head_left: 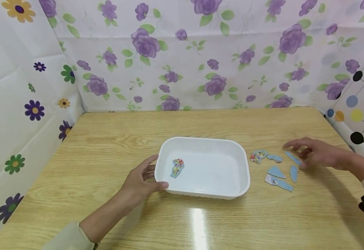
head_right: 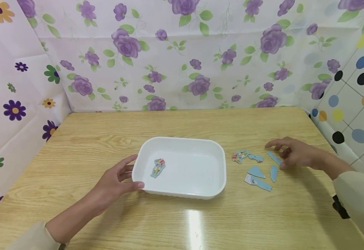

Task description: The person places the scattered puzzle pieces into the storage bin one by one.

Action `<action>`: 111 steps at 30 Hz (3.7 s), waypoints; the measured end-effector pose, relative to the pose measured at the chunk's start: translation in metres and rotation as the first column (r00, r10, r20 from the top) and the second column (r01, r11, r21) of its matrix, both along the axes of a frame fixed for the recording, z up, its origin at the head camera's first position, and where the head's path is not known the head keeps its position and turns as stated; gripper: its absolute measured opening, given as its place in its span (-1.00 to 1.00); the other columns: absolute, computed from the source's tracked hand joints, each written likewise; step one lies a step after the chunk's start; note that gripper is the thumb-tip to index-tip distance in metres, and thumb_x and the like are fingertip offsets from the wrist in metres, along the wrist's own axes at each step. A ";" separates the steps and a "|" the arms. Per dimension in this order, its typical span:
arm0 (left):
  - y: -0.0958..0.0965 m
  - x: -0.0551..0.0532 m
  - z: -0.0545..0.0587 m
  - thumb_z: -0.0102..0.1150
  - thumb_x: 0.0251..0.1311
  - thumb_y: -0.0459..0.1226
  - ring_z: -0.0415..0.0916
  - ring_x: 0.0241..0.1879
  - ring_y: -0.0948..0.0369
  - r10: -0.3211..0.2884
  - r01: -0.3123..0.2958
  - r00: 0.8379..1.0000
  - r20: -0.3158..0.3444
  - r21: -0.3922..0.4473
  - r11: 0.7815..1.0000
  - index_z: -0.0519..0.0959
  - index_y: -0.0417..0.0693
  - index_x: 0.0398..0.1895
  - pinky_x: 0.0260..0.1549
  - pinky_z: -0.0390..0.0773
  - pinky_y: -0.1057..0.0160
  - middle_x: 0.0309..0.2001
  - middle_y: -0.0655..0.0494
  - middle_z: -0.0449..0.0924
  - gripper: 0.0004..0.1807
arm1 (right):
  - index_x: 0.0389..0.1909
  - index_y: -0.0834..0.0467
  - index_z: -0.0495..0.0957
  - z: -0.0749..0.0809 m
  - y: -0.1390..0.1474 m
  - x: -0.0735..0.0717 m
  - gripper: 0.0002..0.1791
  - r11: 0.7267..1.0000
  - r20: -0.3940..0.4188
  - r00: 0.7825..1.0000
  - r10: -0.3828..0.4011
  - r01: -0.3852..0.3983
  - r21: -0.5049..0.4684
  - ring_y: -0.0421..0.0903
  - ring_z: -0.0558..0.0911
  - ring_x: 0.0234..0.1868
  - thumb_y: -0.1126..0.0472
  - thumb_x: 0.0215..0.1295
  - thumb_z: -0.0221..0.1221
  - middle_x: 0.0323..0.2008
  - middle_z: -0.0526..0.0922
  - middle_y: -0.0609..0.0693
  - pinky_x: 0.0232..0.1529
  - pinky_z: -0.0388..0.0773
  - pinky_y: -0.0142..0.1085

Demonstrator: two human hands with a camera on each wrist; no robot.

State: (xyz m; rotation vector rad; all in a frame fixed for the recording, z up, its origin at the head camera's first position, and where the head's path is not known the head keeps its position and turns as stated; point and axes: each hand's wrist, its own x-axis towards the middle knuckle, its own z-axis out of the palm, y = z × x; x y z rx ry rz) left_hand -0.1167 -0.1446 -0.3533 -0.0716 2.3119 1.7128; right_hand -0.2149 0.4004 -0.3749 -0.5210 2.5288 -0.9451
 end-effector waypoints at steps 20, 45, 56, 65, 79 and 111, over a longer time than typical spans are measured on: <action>-0.001 0.001 0.001 0.49 -0.07 -0.33 0.44 0.19 0.07 0.013 -0.013 1.000 -0.005 -0.008 1.000 0.19 0.17 0.44 0.06 0.54 0.13 0.21 -0.02 0.43 -0.03 | 0.19 0.08 0.50 -0.017 0.005 0.003 -0.42 0.998 -0.139 0.989 -0.044 0.051 0.045 -0.15 0.30 -0.14 0.18 0.09 0.38 0.04 0.27 0.09 -0.24 0.37 -0.41; 0.000 0.001 0.000 0.50 -0.08 -0.32 0.43 0.20 0.06 0.026 -0.026 1.000 -0.002 -0.004 1.000 0.21 0.18 0.43 0.04 0.55 0.15 0.21 -0.01 0.44 -0.04 | 0.17 0.11 0.51 -0.019 0.008 0.005 -0.45 0.998 -0.155 0.987 -0.052 0.055 0.020 -0.28 0.38 -0.13 0.18 0.12 0.37 0.01 0.31 0.08 -0.22 0.44 -0.44; 0.000 0.001 -0.001 0.49 -0.07 -0.32 0.44 0.18 0.07 0.015 -0.015 1.000 -0.001 0.002 1.000 0.20 0.18 0.43 0.04 0.56 0.15 0.20 -0.01 0.44 -0.04 | 0.20 0.09 0.49 -0.014 0.008 0.007 -0.41 0.996 -0.129 0.989 -0.069 0.074 0.039 -0.34 0.46 -0.07 0.14 0.11 0.37 0.09 0.37 0.05 -0.19 0.49 -0.45; -0.001 0.000 -0.002 0.49 -0.06 -0.31 0.43 0.19 0.07 0.018 -0.018 1.000 -0.004 -0.009 1.000 0.20 0.17 0.44 0.05 0.55 0.14 0.20 -0.01 0.43 -0.04 | 0.22 0.14 0.44 -0.007 0.007 0.006 -0.39 0.996 -0.097 0.992 -0.084 0.084 -0.001 -0.28 0.48 -0.20 0.20 0.11 0.38 -0.02 0.47 0.07 -0.30 0.49 -0.40; -0.001 0.000 -0.002 0.48 -0.05 -0.32 0.43 0.20 0.06 0.015 -0.015 1.000 -0.003 0.002 1.000 0.19 0.17 0.44 0.05 0.55 0.15 0.21 -0.02 0.44 -0.04 | 0.32 0.15 0.31 0.012 0.010 0.001 -0.32 0.986 -0.081 0.983 -0.162 0.164 0.022 -0.45 0.40 -0.07 0.17 0.20 0.32 0.16 0.34 -0.01 -0.24 0.55 -0.34; 0.000 0.000 0.000 0.49 -0.07 -0.31 0.43 0.19 0.06 0.018 -0.018 1.000 0.002 -0.003 1.000 0.19 0.16 0.44 0.05 0.55 0.14 0.21 -0.01 0.44 -0.03 | 0.36 0.15 0.25 0.042 -0.013 -0.011 -0.35 0.993 -0.046 0.992 -0.115 0.114 -0.036 -0.49 0.43 -0.05 0.18 0.29 0.24 0.20 0.32 0.20 -0.17 0.60 -0.32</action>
